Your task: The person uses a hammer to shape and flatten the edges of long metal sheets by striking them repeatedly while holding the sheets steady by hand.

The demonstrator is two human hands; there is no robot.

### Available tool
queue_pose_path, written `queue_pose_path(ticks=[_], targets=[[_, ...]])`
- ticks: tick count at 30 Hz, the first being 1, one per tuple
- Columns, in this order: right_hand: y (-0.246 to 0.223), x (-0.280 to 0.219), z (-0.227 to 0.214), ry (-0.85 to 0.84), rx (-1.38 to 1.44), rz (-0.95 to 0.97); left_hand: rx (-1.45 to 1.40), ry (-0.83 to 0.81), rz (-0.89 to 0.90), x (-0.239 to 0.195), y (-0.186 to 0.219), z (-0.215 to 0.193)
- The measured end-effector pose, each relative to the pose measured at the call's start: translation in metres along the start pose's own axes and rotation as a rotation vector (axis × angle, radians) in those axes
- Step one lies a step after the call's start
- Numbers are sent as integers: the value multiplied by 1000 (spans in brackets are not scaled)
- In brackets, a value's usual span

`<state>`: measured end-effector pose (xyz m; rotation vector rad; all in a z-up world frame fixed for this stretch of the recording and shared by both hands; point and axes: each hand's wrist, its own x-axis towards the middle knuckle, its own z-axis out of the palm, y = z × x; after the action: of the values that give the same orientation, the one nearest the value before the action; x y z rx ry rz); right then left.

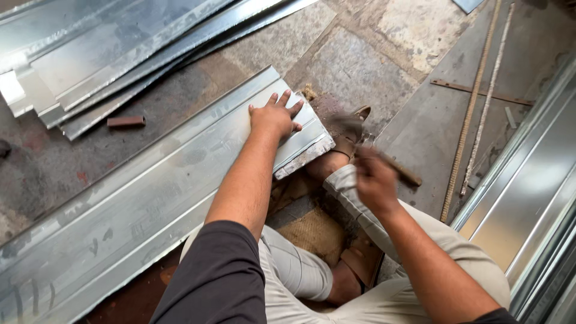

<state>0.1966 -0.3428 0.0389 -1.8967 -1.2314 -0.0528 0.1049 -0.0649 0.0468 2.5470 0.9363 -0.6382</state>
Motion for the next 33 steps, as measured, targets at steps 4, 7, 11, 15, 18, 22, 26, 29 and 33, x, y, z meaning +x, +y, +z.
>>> queue_pose_path(ticks=[4,7,11,15,18,22,26,29,33], targets=[[-3,24,-10,15,-57,114,-13,18,7,0,0,-2],[-34,47,-48,224,144,29,-20,43,8,-4,1,-2],[-68,51,-76,448,436,-206,-73,104,3,-9,-6,1],[-34,21,-23,388,95,-287,-124,200,-27,-11,-12,23],[-6,-5,11,-43,-1,130,-92,148,-27,0,-13,26],[-2,19,-8,-72,4,306,-90,59,92,15,-32,25],[-48,54,-75,152,603,-46,-79,20,126,14,-35,26],[-89,71,-127,271,585,-233,-116,66,134,12,-34,32],[-78,70,-97,393,438,-355,-134,99,136,12,-34,34]])
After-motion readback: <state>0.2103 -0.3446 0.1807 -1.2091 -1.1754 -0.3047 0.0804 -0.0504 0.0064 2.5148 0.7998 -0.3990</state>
